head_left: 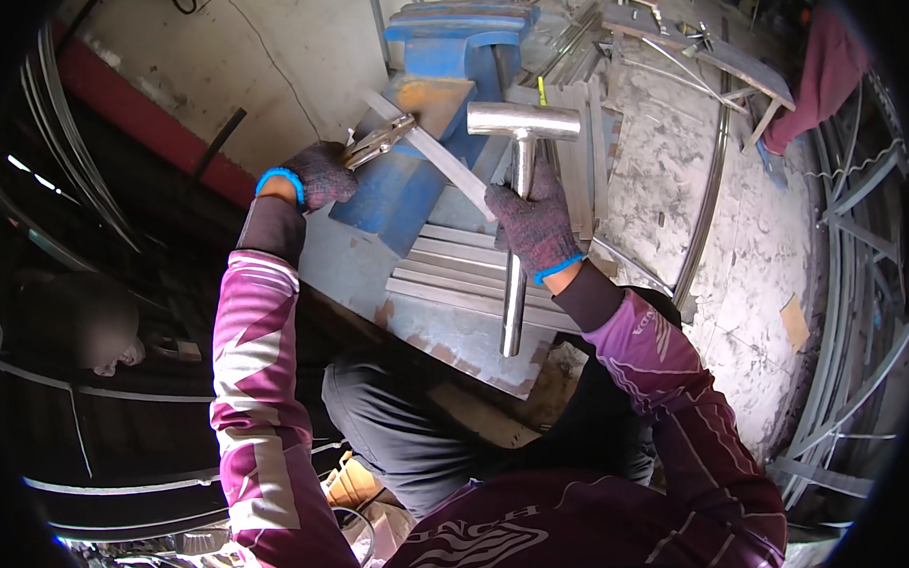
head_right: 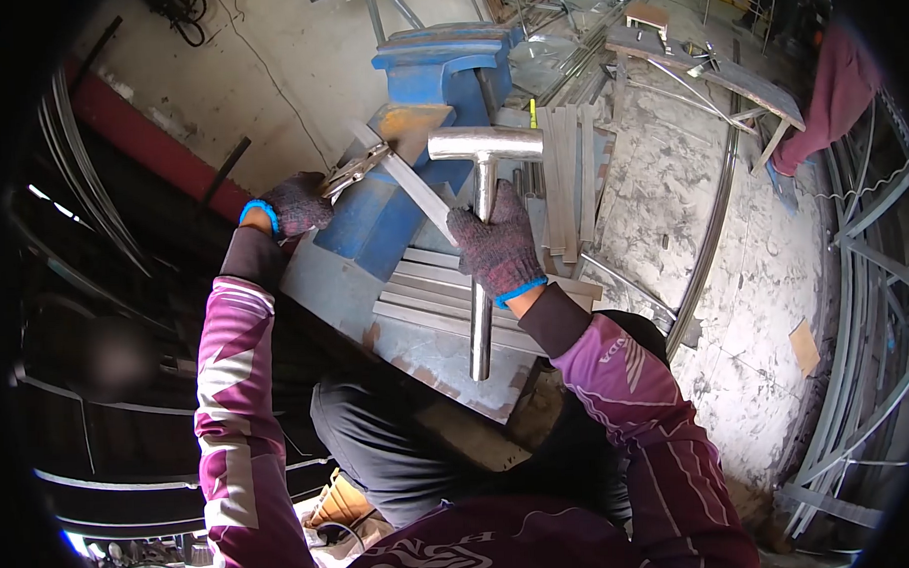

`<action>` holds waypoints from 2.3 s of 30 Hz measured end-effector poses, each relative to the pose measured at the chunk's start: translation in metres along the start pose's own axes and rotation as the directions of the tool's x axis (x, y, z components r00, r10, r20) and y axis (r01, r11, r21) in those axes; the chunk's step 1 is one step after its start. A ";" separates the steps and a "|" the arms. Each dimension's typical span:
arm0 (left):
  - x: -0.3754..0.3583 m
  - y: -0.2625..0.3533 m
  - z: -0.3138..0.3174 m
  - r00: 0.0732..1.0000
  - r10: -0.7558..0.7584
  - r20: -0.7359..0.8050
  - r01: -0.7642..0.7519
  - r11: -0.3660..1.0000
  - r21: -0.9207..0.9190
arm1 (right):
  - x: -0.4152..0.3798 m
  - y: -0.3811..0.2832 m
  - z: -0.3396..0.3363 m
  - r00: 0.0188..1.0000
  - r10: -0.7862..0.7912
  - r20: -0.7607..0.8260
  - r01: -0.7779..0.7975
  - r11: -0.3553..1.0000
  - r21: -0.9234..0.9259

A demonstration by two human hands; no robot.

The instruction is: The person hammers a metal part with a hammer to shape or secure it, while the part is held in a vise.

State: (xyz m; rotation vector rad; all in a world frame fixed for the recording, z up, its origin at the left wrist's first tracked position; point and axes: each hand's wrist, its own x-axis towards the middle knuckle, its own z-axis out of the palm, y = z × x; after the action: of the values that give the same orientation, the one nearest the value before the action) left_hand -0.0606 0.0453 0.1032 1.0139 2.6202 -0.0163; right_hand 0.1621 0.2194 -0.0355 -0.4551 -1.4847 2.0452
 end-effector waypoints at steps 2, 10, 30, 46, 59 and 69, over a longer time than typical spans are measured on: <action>-0.003 0.002 0.000 1.000 -0.009 0.000 0.009 1.000 -0.030 | -0.002 -0.003 0.002 1.000 0.001 -0.002 -0.001 1.000 0.003; -0.009 0.007 -0.001 0.999 -0.031 0.023 0.035 0.986 -0.163 | -0.002 -0.003 0.001 1.000 -0.015 -0.002 0.015 1.000 -0.001; -0.006 0.009 -0.005 0.999 -0.028 0.030 0.029 0.998 -0.062 | -0.003 -0.003 0.002 1.000 -0.027 0.008 0.027 0.998 -0.048; 0.005 0.008 0.009 0.989 0.018 -0.149 -0.010 0.999 0.053 | 0.057 -0.074 -0.037 0.951 -0.117 0.286 0.308 0.442 -0.843; 0.013 -0.005 0.017 0.998 0.043 0.045 -0.044 0.999 0.029 | 0.030 -0.039 -0.038 0.970 -0.145 0.194 0.235 0.761 -0.605; 0.019 -0.006 0.020 0.995 0.018 0.100 -0.015 0.999 -0.033 | 0.010 -0.029 -0.032 0.969 -0.163 0.187 0.210 0.940 -0.270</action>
State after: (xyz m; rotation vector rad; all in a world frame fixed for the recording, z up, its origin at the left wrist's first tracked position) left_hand -0.0716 0.0505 0.0781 0.9975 2.5133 -0.0205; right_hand 0.1796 0.2561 -0.0177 -0.2502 -1.8616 1.7583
